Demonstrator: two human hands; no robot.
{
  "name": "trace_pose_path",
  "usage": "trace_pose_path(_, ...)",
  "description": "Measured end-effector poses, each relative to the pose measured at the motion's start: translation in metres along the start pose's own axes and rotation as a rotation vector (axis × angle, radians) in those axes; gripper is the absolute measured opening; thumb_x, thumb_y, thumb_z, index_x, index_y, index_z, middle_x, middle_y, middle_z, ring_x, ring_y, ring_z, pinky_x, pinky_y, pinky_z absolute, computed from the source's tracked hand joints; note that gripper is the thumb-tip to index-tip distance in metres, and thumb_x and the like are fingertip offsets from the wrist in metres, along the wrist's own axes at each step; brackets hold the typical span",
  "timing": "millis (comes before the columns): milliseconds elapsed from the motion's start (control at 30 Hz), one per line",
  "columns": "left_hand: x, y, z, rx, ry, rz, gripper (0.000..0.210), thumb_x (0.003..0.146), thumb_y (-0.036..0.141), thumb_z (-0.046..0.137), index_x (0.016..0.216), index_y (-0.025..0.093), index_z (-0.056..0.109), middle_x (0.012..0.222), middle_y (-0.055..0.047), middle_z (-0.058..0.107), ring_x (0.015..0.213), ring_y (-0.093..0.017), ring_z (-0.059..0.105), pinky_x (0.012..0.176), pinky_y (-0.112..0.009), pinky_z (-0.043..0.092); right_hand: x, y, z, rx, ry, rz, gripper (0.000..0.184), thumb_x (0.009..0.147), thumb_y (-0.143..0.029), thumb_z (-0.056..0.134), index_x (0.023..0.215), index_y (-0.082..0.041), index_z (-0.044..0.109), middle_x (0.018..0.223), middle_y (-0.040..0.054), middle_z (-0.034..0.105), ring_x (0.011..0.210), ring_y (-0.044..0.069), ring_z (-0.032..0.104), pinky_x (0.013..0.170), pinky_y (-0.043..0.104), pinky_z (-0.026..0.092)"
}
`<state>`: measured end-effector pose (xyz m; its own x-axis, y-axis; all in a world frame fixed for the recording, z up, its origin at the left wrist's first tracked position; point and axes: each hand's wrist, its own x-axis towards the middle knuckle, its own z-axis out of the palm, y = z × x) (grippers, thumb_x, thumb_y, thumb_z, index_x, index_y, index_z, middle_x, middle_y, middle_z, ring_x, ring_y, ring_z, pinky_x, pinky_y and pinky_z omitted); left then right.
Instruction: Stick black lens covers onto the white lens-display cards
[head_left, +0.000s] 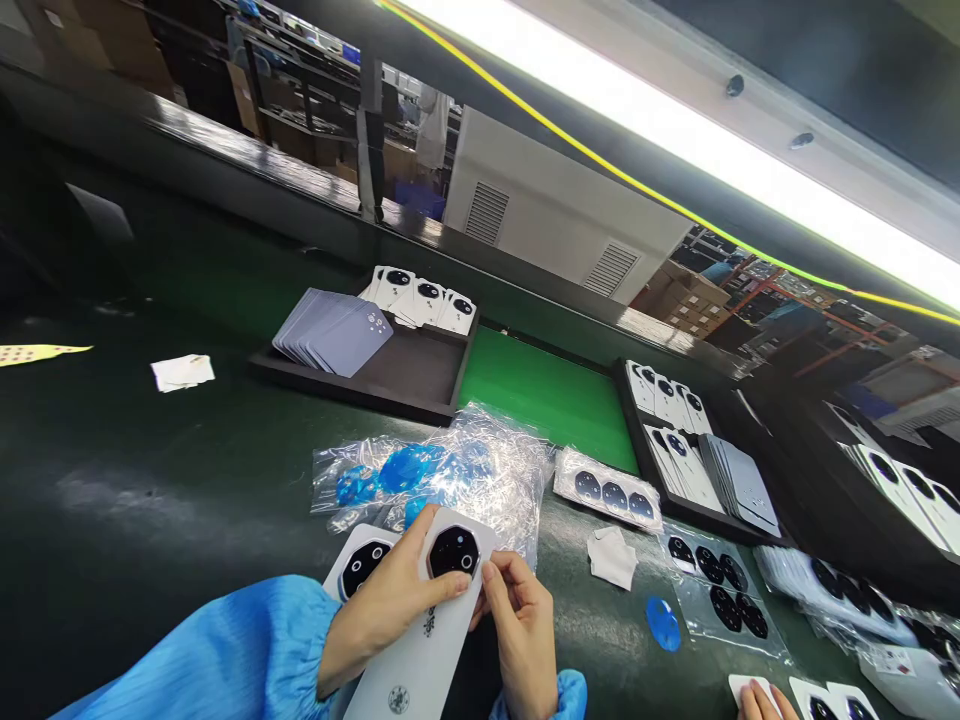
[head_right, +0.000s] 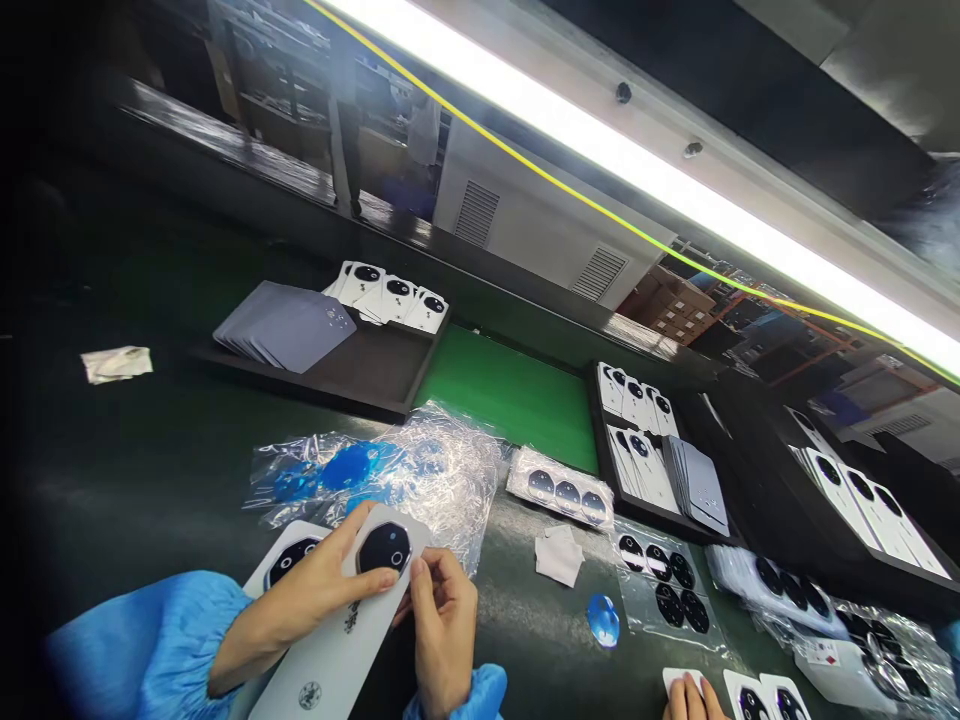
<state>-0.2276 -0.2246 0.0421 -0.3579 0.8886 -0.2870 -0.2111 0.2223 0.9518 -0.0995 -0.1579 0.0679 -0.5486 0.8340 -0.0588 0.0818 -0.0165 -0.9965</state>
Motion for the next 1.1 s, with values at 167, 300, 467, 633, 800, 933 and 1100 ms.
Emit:
trace_pose_path(167,0.006,0.002,0.002,0.047,0.108,0.013,0.064,0.06,0.049,0.075,0.111,0.017,0.055,0.099,-0.008,0.066,0.1,-0.032,0.06,0.085,-0.038,0.049,-0.003,0.004,0.004,-0.005,0.004,-0.043,0.046,0.076,-0.065,0.061,0.066,-0.02,0.056,0.05,-0.0041,0.05,0.041,0.009,0.047,0.043,0.02,0.043)
trace_pose_path(300,0.007,0.013,0.001,0.042,0.082,0.063,0.043,0.063,0.049,0.072,0.088,0.018,0.057,0.081,-0.002,0.064,0.086,-0.026,0.06,0.077,-0.032,0.048,-0.007,0.016,0.008,-0.052,0.045,-0.119,0.04,0.084,-0.056,0.057,0.068,-0.019,0.059,0.055,-0.0033,0.051,0.046,0.009,0.048,0.048,0.019,0.043)
trace_pose_path(467,0.004,0.028,-0.002,0.0,0.049,0.045,0.037,0.067,0.051,0.068,0.069,0.021,0.048,0.064,0.004,0.051,0.066,-0.017,0.053,0.062,-0.025,0.043,-0.011,0.026,0.012,-0.102,0.091,-0.17,0.037,0.087,-0.053,0.054,0.071,-0.02,0.058,0.055,-0.0037,0.05,0.047,0.01,0.048,0.049,0.02,0.043)
trace_pose_path(633,0.002,0.031,0.001,-0.147,0.016,-0.027,0.045,0.067,0.06,0.066,0.067,0.021,0.045,0.059,0.006,0.048,0.054,-0.013,0.048,0.052,-0.023,0.039,-0.005,0.016,0.012,0.014,-0.015,-0.039,0.047,0.079,-0.066,0.056,0.066,-0.021,0.048,0.051,-0.0059,0.043,0.042,0.008,0.041,0.043,0.02,0.037)
trace_pose_path(800,-0.004,0.026,0.003,-0.106,0.007,-0.026,0.042,0.072,0.064,0.061,0.08,0.022,0.06,0.081,-0.003,0.068,0.087,-0.025,0.064,0.072,-0.03,0.05,0.0,0.015,0.012,0.121,-0.016,0.074,0.05,0.071,-0.069,0.063,0.069,-0.021,0.049,0.057,-0.0066,0.04,0.045,0.007,0.032,0.039,0.019,0.028)
trace_pose_path(933,-0.002,0.024,-0.006,0.063,0.022,-0.006,0.043,0.068,0.063,0.064,0.087,0.025,0.067,0.101,-0.006,0.071,0.116,-0.032,0.056,0.091,-0.035,0.048,0.0,0.018,0.012,0.195,0.038,0.094,0.05,0.071,-0.065,0.065,0.064,-0.02,0.044,0.059,-0.0058,0.037,0.055,0.009,0.032,0.05,0.021,0.033)
trace_pose_path(1100,0.006,0.023,-0.008,0.162,-0.025,-0.026,0.047,0.058,0.061,0.068,0.082,0.021,0.067,0.097,-0.007,0.071,0.107,-0.035,0.058,0.09,-0.038,0.048,0.0,0.02,0.014,0.243,0.057,0.075,0.047,0.072,-0.063,0.065,0.065,-0.02,0.046,0.062,-0.0047,0.04,0.06,0.011,0.034,0.059,0.024,0.036)
